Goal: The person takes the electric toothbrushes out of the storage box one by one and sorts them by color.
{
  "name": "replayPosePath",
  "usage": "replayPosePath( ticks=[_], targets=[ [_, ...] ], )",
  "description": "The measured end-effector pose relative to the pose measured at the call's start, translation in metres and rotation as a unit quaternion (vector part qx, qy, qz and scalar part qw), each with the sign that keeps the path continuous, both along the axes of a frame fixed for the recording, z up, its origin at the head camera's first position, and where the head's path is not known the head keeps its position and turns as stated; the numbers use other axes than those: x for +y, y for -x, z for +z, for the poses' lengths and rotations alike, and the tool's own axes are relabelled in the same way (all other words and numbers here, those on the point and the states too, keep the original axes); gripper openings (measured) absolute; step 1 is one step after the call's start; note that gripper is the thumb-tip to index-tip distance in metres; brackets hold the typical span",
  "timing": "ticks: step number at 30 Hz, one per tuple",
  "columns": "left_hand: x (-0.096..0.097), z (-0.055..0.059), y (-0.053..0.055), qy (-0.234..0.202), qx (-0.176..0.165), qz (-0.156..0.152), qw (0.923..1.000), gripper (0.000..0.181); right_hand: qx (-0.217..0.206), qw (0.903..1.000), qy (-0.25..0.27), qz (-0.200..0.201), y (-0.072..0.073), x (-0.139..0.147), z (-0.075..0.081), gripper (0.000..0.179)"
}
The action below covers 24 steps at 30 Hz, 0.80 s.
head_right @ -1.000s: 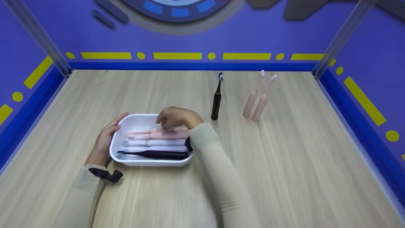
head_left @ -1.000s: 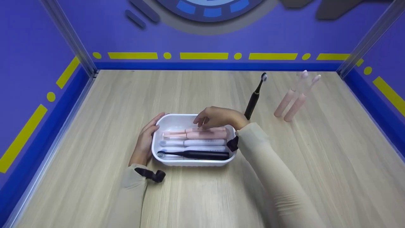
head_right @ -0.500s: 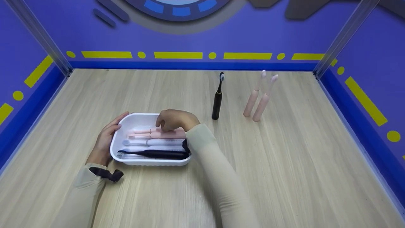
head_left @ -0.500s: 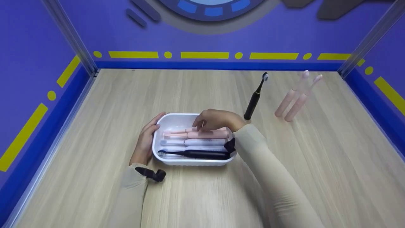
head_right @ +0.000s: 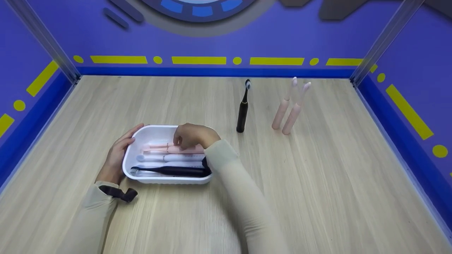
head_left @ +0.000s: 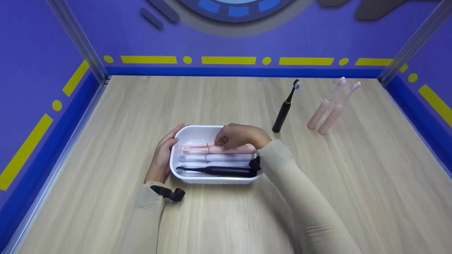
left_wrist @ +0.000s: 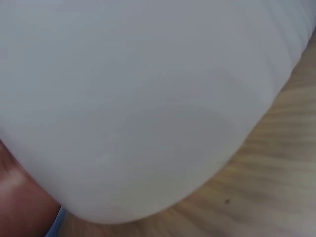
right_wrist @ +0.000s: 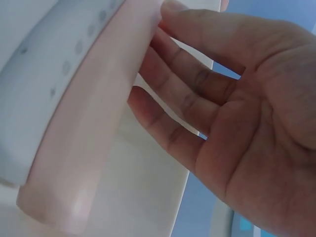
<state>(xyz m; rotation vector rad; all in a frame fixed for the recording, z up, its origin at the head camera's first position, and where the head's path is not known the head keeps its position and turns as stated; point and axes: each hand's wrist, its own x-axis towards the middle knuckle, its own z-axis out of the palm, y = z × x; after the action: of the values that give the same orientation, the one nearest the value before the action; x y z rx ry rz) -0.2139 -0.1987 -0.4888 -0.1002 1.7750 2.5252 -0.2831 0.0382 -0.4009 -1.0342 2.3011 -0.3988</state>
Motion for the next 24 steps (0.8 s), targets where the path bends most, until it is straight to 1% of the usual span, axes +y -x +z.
replayPosePath(
  ticks=[5,14,18,24],
  targets=[
    [-0.0002,0.0001,-0.0008,-0.005,0.009,-0.006,0.9999,0.050,0.013,0.9999,-0.005,0.003,-0.0016,0.0002,0.0007,0.021],
    [0.0001,0.0018,-0.0002,-0.008,0.005,0.001,1.0000,0.050,0.024,0.9995,-0.019,-0.006,-0.0043,-0.0018,0.0019,0.014],
    [0.0001,0.0012,-0.0004,-0.003,0.004,-0.001,1.0000,0.050,0.019,0.9994,-0.026,-0.011,-0.0050,-0.0023,0.0007,0.017],
    [-0.0001,0.0005,0.0003,-0.002,0.011,-0.001,0.9999,0.050,0.021,0.9992,-0.033,-0.013,-0.0056,-0.0023,0.0019,0.022]
  ],
)
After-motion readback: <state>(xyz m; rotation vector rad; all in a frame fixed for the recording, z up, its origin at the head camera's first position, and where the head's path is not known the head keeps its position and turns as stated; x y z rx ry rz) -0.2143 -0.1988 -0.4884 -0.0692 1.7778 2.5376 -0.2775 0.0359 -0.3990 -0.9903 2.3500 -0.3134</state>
